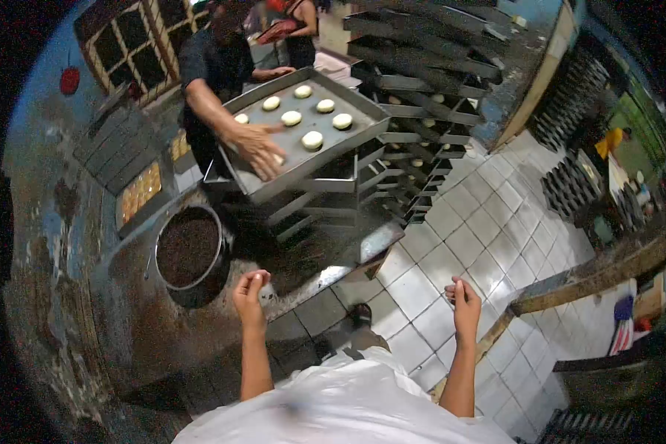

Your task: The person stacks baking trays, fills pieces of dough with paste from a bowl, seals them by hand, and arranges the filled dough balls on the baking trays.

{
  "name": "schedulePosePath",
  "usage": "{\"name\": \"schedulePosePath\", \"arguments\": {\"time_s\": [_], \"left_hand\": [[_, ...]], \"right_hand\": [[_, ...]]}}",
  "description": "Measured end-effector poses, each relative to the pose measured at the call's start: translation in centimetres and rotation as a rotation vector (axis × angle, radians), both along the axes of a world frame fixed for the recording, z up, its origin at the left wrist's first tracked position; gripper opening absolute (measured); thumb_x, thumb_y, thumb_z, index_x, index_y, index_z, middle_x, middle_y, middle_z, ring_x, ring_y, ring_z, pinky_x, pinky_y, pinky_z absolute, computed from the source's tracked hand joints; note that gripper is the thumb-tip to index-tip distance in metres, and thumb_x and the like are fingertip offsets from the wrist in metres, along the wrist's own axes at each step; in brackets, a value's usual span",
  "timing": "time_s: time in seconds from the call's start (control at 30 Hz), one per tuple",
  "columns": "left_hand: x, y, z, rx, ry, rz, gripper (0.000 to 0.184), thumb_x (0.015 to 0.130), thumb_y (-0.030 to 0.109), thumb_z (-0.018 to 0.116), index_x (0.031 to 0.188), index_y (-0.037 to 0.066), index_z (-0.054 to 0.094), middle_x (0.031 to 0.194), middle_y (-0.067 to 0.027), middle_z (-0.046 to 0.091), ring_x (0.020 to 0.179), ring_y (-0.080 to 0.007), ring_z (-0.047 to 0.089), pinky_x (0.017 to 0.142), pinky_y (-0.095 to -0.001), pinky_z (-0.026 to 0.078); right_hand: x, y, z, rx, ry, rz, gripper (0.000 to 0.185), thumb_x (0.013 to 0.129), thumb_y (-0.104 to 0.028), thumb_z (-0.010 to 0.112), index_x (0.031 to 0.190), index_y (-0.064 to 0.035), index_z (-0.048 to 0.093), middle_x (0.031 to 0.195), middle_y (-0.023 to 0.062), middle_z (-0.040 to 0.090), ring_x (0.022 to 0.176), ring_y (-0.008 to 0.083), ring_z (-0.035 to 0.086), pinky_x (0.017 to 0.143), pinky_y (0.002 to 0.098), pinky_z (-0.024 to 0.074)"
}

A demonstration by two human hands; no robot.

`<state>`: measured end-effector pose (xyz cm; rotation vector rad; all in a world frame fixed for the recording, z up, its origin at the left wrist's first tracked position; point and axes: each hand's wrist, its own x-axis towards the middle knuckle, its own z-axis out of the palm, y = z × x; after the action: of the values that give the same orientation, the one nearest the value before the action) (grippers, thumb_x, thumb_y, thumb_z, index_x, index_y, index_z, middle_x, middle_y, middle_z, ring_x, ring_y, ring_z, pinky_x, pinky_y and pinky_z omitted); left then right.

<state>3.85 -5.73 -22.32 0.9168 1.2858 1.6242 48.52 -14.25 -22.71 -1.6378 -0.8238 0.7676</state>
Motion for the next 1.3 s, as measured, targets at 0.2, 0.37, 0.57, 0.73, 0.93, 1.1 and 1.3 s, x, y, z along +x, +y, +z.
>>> {"name": "schedulePosePath", "arguments": {"time_s": [0.2,0.37,0.57,0.73,0.93,1.1,1.3], "left_hand": [[5.0,0.0,1.6,0.01,0.017,-0.12,0.015,0.097,0.014,0.065,0.097,0.001,0.072,0.092,-0.006,0.072,0.089,-0.0142,0.066,0.086,-0.031,0.051],[8.1,0.8,1.0,0.052,0.05,-0.045,0.016,0.097,0.016,0.066,0.096,0.001,0.073,0.09,-0.0054,0.072,0.085,-0.0136,0.065,0.082,-0.0297,0.051],[15.2,1.0,0.0,0.022,-0.118,0.108,0.016,0.098,0.015,0.065,0.095,0.0,0.071,0.091,-0.0059,0.071,0.085,-0.0144,0.066,0.082,-0.0289,0.052],[22.2,0.9,-1.0,0.023,-0.139,0.104,0.018,0.099,0.019,0.064,0.093,0.003,0.072,0.088,-0.0059,0.072,0.083,-0.0147,0.067,0.08,-0.0318,0.054],[26.6,-0.1,-1.6,0.043,-0.13,0.204,0.016,0.097,0.016,0.065,0.095,0.002,0.072,0.089,-0.0059,0.072,0.082,-0.0146,0.067,0.081,-0.0306,0.053],[27.4,-0.3,-2.8,0.054,-0.16,0.223,0.015,0.097,0.015,0.065,0.094,0.002,0.071,0.089,-0.0059,0.072,0.082,-0.0141,0.067,0.08,-0.0301,0.052],[27.0,1.0,-1.4,0.073,-0.183,0.247,0.015,0.097,0.015,0.066,0.093,0.002,0.071,0.088,-0.0061,0.072,0.081,-0.0139,0.066,0.078,-0.0304,0.052]], "right_hand": [[2.9,-3.2,-1.1,-0.009,0.092,-0.058,0.034,0.104,-0.025,0.058,0.12,0.003,0.067,0.092,0.007,0.071,0.081,0.0106,0.064,0.073,0.0247,0.0515],[8.2,-1.8,-1.5,0.006,0.085,0.0,0.031,0.104,-0.024,0.057,0.123,-0.0012,0.066,0.094,0.0059,0.072,0.082,0.0116,0.066,0.075,0.0257,0.0529],[17.6,2.4,0.6,0.068,0.129,0.06,0.03,0.103,-0.02,0.058,0.124,0.0017,0.064,0.095,0.0072,0.072,0.082,0.0123,0.066,0.075,0.0265,0.054],[24.3,7.1,3.1,0.154,0.157,0.142,0.029,0.102,-0.018,0.059,0.123,0.0019,0.065,0.095,0.0082,0.071,0.083,0.0117,0.064,0.076,0.0256,0.0511],[28.8,9.7,4.6,0.158,0.133,0.221,0.029,0.101,-0.017,0.06,0.123,0.002,0.065,0.095,0.0075,0.071,0.082,0.0115,0.064,0.076,0.0258,0.0514],[30.3,10.2,2.0,0.126,0.152,0.24,0.03,0.101,-0.02,0.06,0.124,-0.0002,0.065,0.095,0.0069,0.072,0.08,0.0109,0.065,0.074,0.025,0.0529],[28.1,9.7,-0.1,0.064,0.233,0.244,0.029,0.1,-0.017,0.061,0.123,0.0015,0.066,0.094,0.0077,0.072,0.079,0.0106,0.064,0.074,0.0249,0.0511]]}}
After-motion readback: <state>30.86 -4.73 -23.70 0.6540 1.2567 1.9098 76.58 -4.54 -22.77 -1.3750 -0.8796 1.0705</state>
